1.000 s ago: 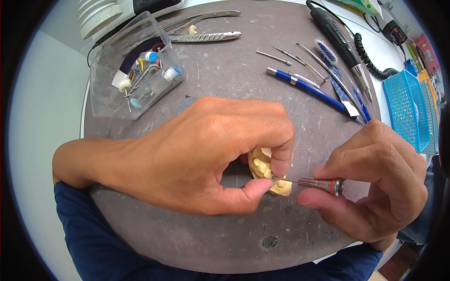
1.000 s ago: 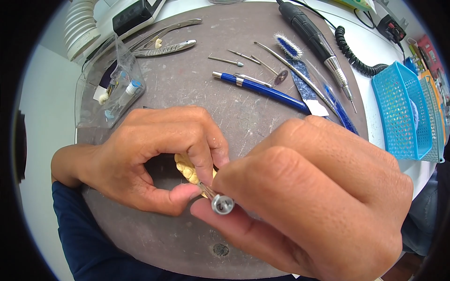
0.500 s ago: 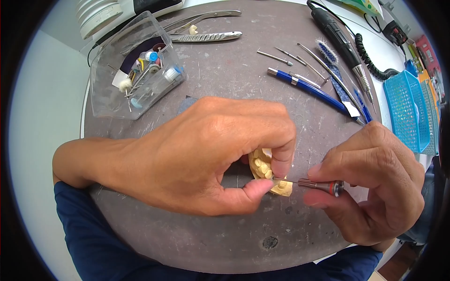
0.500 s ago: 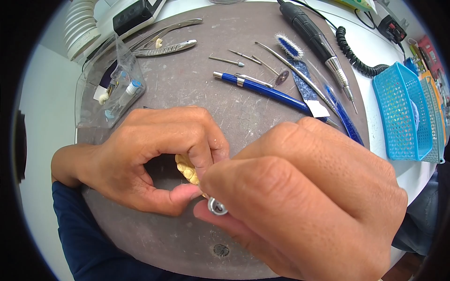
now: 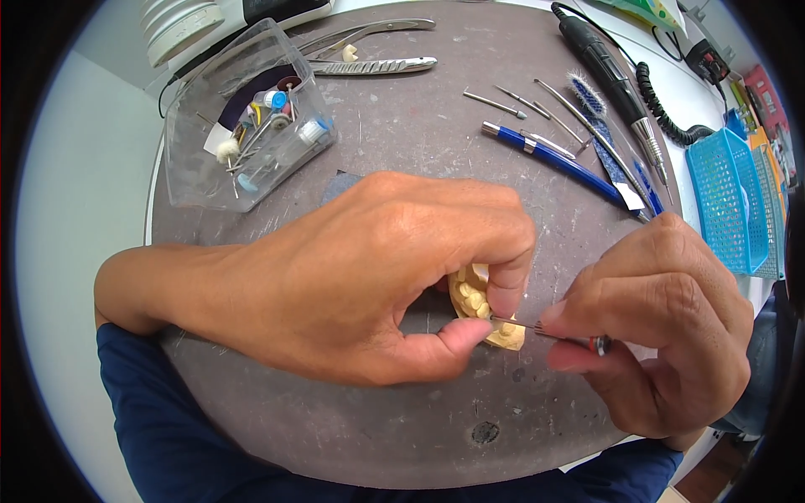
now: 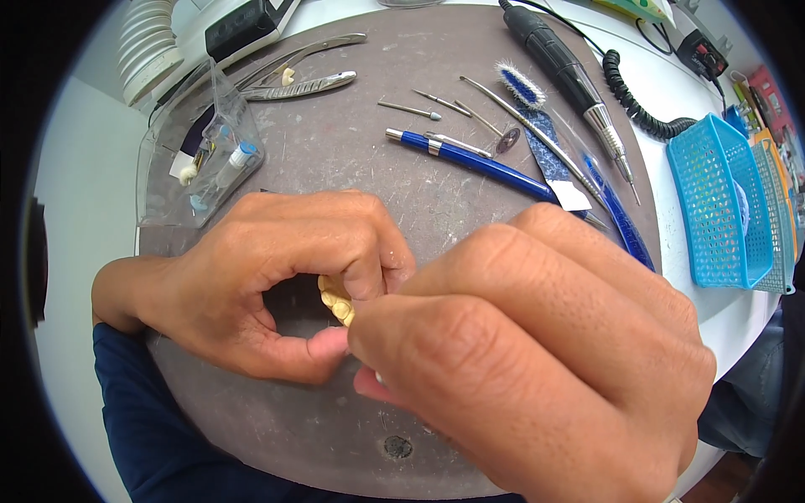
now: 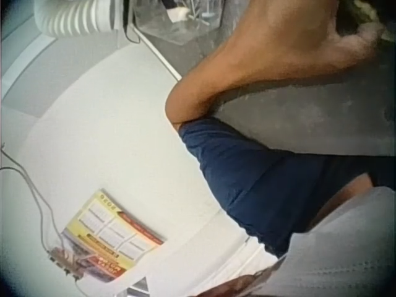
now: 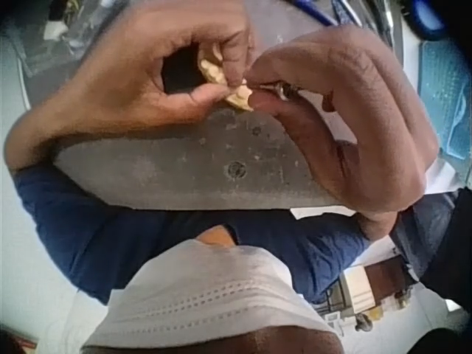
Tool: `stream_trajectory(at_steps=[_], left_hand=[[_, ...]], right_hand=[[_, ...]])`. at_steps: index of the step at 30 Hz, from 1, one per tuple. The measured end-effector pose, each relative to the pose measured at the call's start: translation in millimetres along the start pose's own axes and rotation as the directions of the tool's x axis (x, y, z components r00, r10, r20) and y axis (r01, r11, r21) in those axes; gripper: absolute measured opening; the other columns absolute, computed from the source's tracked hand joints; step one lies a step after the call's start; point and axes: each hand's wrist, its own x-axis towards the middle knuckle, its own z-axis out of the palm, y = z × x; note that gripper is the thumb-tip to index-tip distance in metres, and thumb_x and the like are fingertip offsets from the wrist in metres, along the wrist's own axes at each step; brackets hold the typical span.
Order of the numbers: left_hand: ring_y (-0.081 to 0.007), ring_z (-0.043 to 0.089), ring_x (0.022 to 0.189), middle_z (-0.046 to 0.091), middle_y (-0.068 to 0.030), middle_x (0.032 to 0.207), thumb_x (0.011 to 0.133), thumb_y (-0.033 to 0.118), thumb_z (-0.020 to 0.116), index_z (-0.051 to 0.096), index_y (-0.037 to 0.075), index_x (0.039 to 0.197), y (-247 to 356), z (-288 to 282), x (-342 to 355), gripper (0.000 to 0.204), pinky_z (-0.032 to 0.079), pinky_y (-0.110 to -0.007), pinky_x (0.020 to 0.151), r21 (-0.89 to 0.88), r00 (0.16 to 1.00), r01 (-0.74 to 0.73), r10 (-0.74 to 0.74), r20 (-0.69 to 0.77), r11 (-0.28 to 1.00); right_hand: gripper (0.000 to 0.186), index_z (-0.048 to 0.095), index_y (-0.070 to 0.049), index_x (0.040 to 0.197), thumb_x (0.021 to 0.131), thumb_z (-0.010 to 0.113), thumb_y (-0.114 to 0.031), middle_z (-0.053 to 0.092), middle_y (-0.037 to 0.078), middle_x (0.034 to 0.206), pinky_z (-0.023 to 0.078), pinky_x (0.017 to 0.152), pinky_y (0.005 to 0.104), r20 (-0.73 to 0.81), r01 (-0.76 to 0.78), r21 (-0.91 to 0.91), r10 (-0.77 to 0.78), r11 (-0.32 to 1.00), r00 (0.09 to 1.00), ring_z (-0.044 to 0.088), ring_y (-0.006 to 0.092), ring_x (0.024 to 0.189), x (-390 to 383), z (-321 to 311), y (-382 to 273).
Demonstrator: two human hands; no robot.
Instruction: Refining and adjusting a dental prosthesis model using hand tools on a laboratory bench.
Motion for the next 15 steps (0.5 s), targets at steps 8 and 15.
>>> stream_trajectory(at_steps=[8,15], left_hand=[[-0.0248,0.068,0.091,0.066,-0.0158,0.098,0.074,-0.002,0.072,0.064,0.001,0.086,2,-1,2,0.015,0.054,-0.032,0.07,0.007,1.0,0.019,-0.019,0.015,1.0],[-0.0238,0.068,0.092,0.067,-0.0142,0.099,0.073,-0.002,0.072,0.067,0.002,0.088,2,-1,-1,0.016,0.056,-0.032,0.073,-0.001,0.998,0.065,-0.065,0.018,0.998]], right_hand=[[0.045,0.07,-0.003,0.084,0.064,0.092,-0.037,0.068,0.006,0.073,0.04,0.049,0.0241,0.02,-0.109,0.019,0.108,0.994,0.994,0.059,0.0137,0.06,-2,-5,1],[0.038,0.069,-0.004,0.079,0.063,0.093,-0.028,0.066,0.005,0.067,0.039,0.049,0.024,-0.004,-0.039,0.045,0.04,0.998,0.999,0.059,0.0134,0.057,-1,4,7]])
